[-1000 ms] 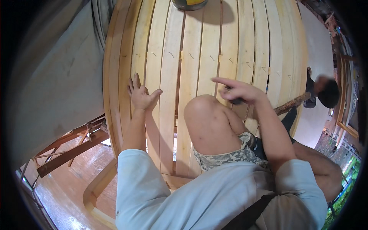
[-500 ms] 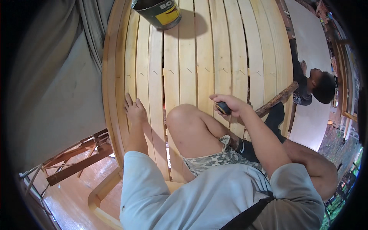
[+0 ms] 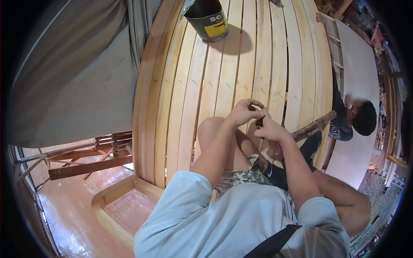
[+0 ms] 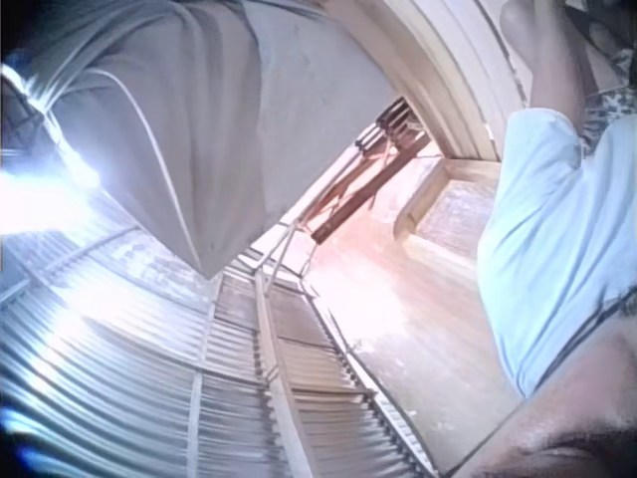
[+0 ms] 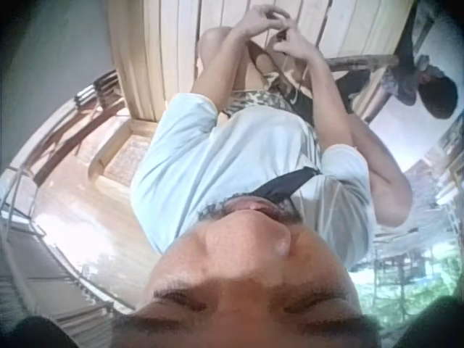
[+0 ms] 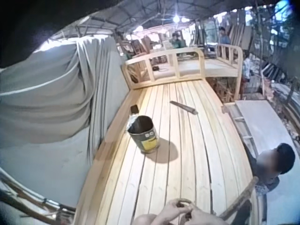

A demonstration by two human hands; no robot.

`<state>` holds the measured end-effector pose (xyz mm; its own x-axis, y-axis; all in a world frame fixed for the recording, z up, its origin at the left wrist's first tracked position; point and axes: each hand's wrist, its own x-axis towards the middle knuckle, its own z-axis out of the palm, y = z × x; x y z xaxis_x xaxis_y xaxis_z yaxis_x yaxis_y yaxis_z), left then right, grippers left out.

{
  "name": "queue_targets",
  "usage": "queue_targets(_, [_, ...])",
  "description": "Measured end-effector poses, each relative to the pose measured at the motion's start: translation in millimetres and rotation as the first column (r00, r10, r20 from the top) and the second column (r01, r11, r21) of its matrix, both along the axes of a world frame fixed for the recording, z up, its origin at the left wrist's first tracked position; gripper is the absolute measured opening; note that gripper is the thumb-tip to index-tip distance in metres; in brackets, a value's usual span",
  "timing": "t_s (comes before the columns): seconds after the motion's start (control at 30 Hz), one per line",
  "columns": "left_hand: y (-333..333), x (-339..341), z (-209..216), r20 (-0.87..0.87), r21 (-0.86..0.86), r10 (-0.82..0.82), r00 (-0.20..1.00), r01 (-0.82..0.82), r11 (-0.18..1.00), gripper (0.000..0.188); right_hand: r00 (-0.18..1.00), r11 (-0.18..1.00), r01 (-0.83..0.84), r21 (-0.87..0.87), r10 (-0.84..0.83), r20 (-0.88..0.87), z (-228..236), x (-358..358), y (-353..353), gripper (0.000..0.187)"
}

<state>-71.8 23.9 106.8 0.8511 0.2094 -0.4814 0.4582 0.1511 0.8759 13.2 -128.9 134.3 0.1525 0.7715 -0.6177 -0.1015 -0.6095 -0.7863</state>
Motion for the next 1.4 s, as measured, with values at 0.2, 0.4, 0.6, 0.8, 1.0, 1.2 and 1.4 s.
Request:
queue_targets(0.2, [-2,11,-27,0.028,-0.307,-0.082,0.996,0.087,0.948,0.036,0.964,0.991,0.106,0.085,-0.124,0.237,-11,18,-29,0.117])
queue_targets(0.4, [-10,14,-25,0.068,-0.184,-0.146,0.987,0.156,0.970,0.026,0.973,0.987,0.157,0.008,-0.157,0.170,-6,23,-37,0.112])
queue_targets(0.6, [0,7,-30,-0.023,-0.156,-0.231,0.973,0.224,0.962,0.025,0.973,0.989,0.097,0.115,-0.118,0.197,-11,27,-35,0.088])
queue_targets(0.8, [86,-21,7,0.136,-0.295,0.623,0.771,-0.568,0.768,0.010,0.956,0.984,0.115,-0.133,-0.074,0.284,-41,101,-101,0.043])
queue_targets(1.0, [284,-185,-8,0.005,-0.278,0.984,0.179,-0.945,0.174,0.012,0.915,0.963,0.208,-0.173,-0.130,0.381,-52,167,-138,0.032])
queue_targets(1.2, [254,-194,-28,0.022,-0.141,0.841,0.540,-0.831,0.538,0.011,0.811,0.982,0.094,-0.166,0.021,0.585,-54,155,-120,0.023])
queue_targets(1.4, [218,-139,-56,0.024,0.089,0.868,0.497,-0.865,0.493,0.017,0.818,0.976,0.105,-0.188,0.023,0.575,-66,139,-99,0.028])
